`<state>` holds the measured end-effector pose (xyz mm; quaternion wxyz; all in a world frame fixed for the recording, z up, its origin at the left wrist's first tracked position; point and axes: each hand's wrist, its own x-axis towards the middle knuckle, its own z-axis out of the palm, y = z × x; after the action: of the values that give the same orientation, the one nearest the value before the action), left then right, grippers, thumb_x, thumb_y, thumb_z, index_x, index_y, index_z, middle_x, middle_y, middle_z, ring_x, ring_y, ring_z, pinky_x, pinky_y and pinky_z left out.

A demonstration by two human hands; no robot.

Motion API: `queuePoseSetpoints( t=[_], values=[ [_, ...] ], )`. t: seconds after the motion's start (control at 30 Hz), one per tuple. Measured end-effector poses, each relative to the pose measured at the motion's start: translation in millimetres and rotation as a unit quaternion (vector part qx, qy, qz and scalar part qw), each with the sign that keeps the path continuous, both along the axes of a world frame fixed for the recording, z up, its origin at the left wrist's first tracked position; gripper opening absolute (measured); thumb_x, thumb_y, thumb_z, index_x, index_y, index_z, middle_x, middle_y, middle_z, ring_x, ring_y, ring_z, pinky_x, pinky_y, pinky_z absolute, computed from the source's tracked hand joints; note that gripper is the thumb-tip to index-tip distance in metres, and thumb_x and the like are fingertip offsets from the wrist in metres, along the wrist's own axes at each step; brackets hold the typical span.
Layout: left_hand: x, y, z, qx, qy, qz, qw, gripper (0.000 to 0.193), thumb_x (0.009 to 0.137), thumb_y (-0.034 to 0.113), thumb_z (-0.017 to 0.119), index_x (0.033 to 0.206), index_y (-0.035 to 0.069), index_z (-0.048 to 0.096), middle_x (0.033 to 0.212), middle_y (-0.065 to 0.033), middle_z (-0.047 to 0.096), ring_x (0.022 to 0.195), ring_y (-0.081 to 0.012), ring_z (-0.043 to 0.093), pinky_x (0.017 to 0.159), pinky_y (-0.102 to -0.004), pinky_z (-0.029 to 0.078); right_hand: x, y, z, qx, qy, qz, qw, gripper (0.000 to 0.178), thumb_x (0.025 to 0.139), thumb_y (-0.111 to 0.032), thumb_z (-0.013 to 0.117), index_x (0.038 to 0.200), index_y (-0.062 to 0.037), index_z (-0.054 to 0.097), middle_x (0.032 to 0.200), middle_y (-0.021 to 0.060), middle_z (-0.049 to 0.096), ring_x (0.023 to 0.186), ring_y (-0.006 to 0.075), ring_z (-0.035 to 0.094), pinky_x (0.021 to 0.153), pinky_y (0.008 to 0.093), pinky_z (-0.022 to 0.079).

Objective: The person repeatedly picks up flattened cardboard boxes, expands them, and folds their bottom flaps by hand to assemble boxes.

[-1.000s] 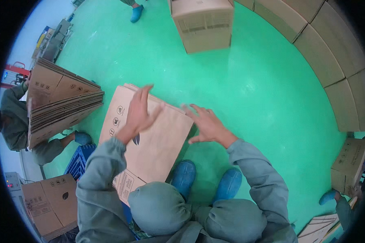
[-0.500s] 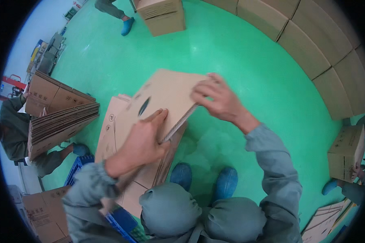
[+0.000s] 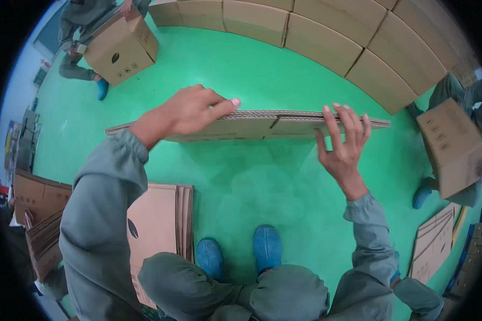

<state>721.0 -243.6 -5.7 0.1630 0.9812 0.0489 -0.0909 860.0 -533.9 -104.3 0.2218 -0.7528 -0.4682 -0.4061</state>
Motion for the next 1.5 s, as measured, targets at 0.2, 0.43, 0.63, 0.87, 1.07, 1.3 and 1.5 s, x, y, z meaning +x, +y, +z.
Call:
queuePoseSetpoints(
  t=[0.2, 0.43, 0.63, 0.87, 1.07, 1.3, 1.5],
  values=[
    [25.6, 11.7, -21.7, 0.053, -0.143, -0.089, 0.984, 0.063, 0.095, 0.062, 0.046, 0.102, 0.006, 0.073, 0.077, -0.0194, 0.068, 0.07, -0.0377, 0.066, 0.071, -0.0489, 0.052, 46.8, 12.6, -26.7, 0.042, -0.074, 0.04, 0.996, 0.042, 0.076, -0.017, 0.078, 0.117, -0.0164, 0.065, 0.104, 0.0001, 0.061, 0.099, 0.0171, 0.058, 0.096, 0.0423, 0.029],
    [14.5, -4.6, 10.2, 0.099, -0.092, -0.052, 0.989, 0.055, 0.097, 0.05, 0.052, 0.072, 0.003, 0.067, 0.056, -0.0165, 0.057, 0.056, -0.0395, 0.057, 0.057, -0.0455, 0.047, 41.9, 9.0, 46.2, -0.042, 0.085, 0.099, 0.991, 0.036, 0.075, -0.018, 0.078, 0.109, -0.0132, 0.066, 0.099, 0.0014, 0.061, 0.094, 0.0181, 0.059, 0.085, 0.0386, 0.031],
    [27.8, -27.9, -14.4, -0.06, -0.041, 0.074, 0.995, 0.059, 0.099, 0.053, 0.043, 0.098, 0.0, 0.069, 0.092, -0.0238, 0.066, 0.09, -0.0379, 0.062, 0.083, -0.04, 0.049, 11.8, -23.6, 11.2, -0.009, 0.021, 0.059, 0.998, 0.041, 0.079, -0.016, 0.076, 0.119, -0.0088, 0.068, 0.106, 0.0056, 0.063, 0.101, 0.0256, 0.058, 0.091, 0.0428, 0.038],
    [22.8, -36.7, 5.4, -0.026, 0.074, -0.103, 0.992, 0.048, 0.098, 0.047, 0.05, 0.126, 0.009, 0.061, 0.105, -0.0194, 0.068, 0.093, -0.0392, 0.063, 0.083, -0.042, 0.049, -90.6, -100.1, 36.6, -0.021, 0.205, 0.084, 0.975, 0.039, 0.077, -0.049, 0.068, 0.077, -0.0108, 0.062, 0.069, 0.0055, 0.055, 0.067, 0.0249, 0.047, 0.084, 0.0436, 0.028],
    [-80.9, 13.1, -2.9, -0.036, -0.021, 0.034, 0.999, 0.064, 0.095, 0.043, 0.06, 0.142, 0.004, 0.043, 0.112, -0.0221, 0.064, 0.097, -0.0376, 0.063, 0.085, -0.0417, 0.049, -95.5, -150.6, 51.1, 0.079, 0.23, 0.111, 0.964, 0.023, 0.069, -0.029, 0.062, 0.056, -0.0142, 0.049, 0.051, -0.0019, 0.041, 0.056, 0.0185, 0.035, 0.076, 0.0417, 0.026],
    [-50.1, -36.7, 3.6, -0.354, 0.148, 0.416, 0.824, 0.081, 0.095, 0.05, 0.057, 0.143, -0.01, 0.034, 0.141, -0.0279, 0.046, 0.133, -0.0339, 0.045, 0.108, -0.0395, 0.039, -62.1, -60.8, 101.5, -0.144, 0.293, 0.464, 0.823, 0.036, 0.067, -0.024, 0.064, 0.046, -0.0156, 0.037, 0.045, -0.0007, 0.03, 0.047, 0.0174, 0.03, 0.063, 0.0383, 0.019],
    [-23.3, -138.6, -8.8, -0.076, 0.343, 0.261, 0.899, 0.131, 0.077, 0.062, 0.069, 0.148, -0.012, -0.014, 0.156, -0.0363, -0.009, 0.143, -0.0575, -0.004, 0.115, -0.064, 0.014, -69.7, -9.6, -41.2, -0.559, 0.405, 0.193, 0.697, 0.04, 0.088, -0.033, 0.056, 0.06, -0.0057, 0.066, 0.067, 0.0214, 0.065, 0.062, 0.0388, 0.062, 0.071, 0.0461, 0.048]
  ],
)
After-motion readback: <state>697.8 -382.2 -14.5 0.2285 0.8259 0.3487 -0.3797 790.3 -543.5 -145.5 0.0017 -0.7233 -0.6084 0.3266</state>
